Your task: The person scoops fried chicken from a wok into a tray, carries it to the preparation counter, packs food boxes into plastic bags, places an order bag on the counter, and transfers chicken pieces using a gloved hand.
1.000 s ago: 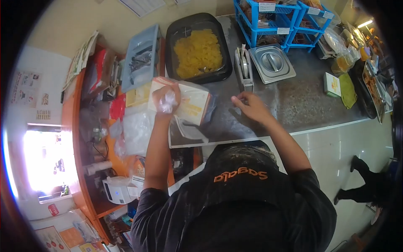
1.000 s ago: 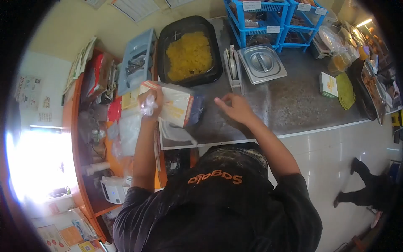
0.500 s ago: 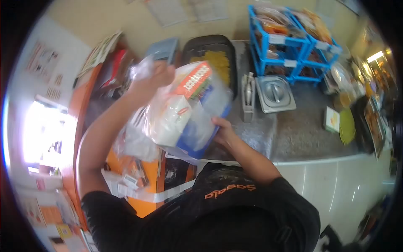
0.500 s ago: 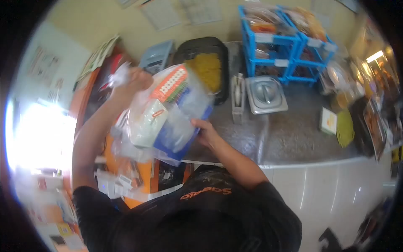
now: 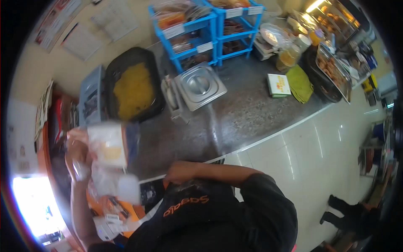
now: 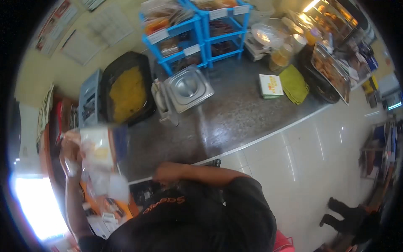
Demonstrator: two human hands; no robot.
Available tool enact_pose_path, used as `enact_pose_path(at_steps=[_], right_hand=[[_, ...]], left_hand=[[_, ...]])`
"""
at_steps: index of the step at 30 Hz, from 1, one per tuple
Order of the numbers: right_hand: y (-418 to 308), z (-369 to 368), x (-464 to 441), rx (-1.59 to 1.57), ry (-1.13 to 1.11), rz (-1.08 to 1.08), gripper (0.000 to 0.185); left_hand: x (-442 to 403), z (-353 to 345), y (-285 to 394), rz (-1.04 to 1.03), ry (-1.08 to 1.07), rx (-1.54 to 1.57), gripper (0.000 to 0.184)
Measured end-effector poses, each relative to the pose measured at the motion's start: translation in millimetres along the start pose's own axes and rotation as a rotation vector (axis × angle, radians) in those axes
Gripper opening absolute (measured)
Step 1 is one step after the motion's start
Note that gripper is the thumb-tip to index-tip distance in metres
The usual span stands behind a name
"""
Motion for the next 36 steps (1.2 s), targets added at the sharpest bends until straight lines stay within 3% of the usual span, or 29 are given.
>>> enact_pose_path(at_steps=[2,3,5,6,7,8,9,11,12,13,15,16,17,18,19,20,22,23,25,26,28,30,32,34,35,36], right_hand=[[32.8,49.0,68.3,-0.157,0.194,-0.229,0.012],[43.0,81.5,102.4,-0.176,0.294,-0.336,0.011],[74.9,154.8,178.5,-0.144,0.681,-0.633,0.01],[80.3,202.3,216.9,-0.033,0.981,-0.818,0.012],[91.1,240.4,238.4,0.016,1.034,-1.003,0.013],[119.0,266.6,249.3,0.337,0.916,-1.041,0.013],[148.9,282.2,253.1,0.58,0.908,-0.919,0.015],[212.6,302.1,231.3,0.614,0.646,-0.695,0.017],[254.5,304.5,226.7,0.647,0.54,-0.698,0.019],[286.7,300.2,217.2,0.679,0.432,-0.683,0.023],[319.4,302.1,207.3,0.297,0.479,-0.806,0.029],[321.7,300.2,197.7,0.452,0.346,-0.809,0.032],[373.3,284.0,209.8,0.364,0.103,-0.987,0.038],[399.7,279.1,215.1,0.577,-0.073,-0.89,0.041],[426.6,288.7,232.4,0.473,0.185,-0.932,0.039],[408.7,293.2,222.3,0.593,0.221,-0.729,0.035],[418.5,292.6,225.9,0.338,0.168,-0.806,0.035],[410.2,293.4,222.5,0.42,0.151,-0.787,0.035],[385.1,294.0,214.1,0.592,0.132,-0.766,0.037],[373.5,290.8,209.9,0.74,0.025,-0.756,0.035],[355.8,281.0,203.2,1.026,-0.196,-0.721,0.033],[354.0,274.5,205.1,1.087,-0.024,-0.621,0.026],[364.6,265.6,224.6,1.252,0.167,-0.47,0.022],[373.4,274.5,221.6,0.901,0.058,-0.76,0.02],[374.6,272.7,225.4,0.967,0.167,-0.618,0.017],[378.3,277.4,229.1,0.94,0.284,-0.682,0.019]], left_hand=[[-3.7,8.9,33.6,-0.221,0.084,-0.12,0.034],[0.0,8.9,26.2,-0.15,0.188,-0.109,0.034],[14.8,-11.6,-27.5,-0.064,0.075,0.14,0.028],[23.5,-24.2,-50.7,-0.009,0.017,0.248,0.024],[34.8,-42.8,-69.0,0.16,0.01,0.284,0.021],[54.1,-67.0,-89.8,0.337,0.01,0.317,0.02],[77.7,-111.6,-134.2,0.463,-0.157,0.313,0.027],[87.8,-160.2,-137.4,0.53,-0.408,0.432,0.035],[67.9,-183.5,-95.9,0.471,-0.482,0.554,0.033],[67.1,-186.9,-99.7,0.496,-0.402,0.661,0.034],[68.6,-192.1,-105.1,0.525,-0.239,0.876,0.034],[58.5,-181.0,-85.8,0.409,-0.262,0.643,0.034],[51.6,-167.1,-66.3,0.404,-0.308,0.62,0.038],[46.6,-147.7,-50.6,0.398,-0.282,0.495,0.03],[58.7,-144.7,-59.0,0.327,-0.269,0.363,0.026],[68.4,-142.9,-64.2,0.347,-0.266,0.349,0.023],[72.1,-145.8,-72.9,0.482,-0.265,0.444,0.018],[74.3,-148.2,-73.1,0.578,-0.258,0.563,0.016],[81.7,-147.2,-86.3,0.514,-0.205,0.534,0.014],[85.5,-148.4,-91.8,0.477,-0.183,0.521,0.013],[92.5,-145.1,-98.4,0.59,-0.084,0.434,0.013],[97.9,-142.7,-102.1,0.627,0.013,0.455,0.013],[91.1,-131.8,-93.3,0.505,0.011,0.318,0.01],[95.4,-137.8,-101.8,0.587,-0.022,0.241,0.011],[88.0,-132.8,-89.3,0.555,0.034,0.225,0.011],[92.1,-137.5,-96.3,0.575,0.018,0.257,0.011]])
Point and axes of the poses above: each hand's wrist, its own x-axis away from the middle knuckle, its own z-axis out of the back of the hand, y = z × x, the point moved 9 cm from there along -x, towards the middle knuckle, and after that the axes turned 1 degree about x, right-handed, at the moved point
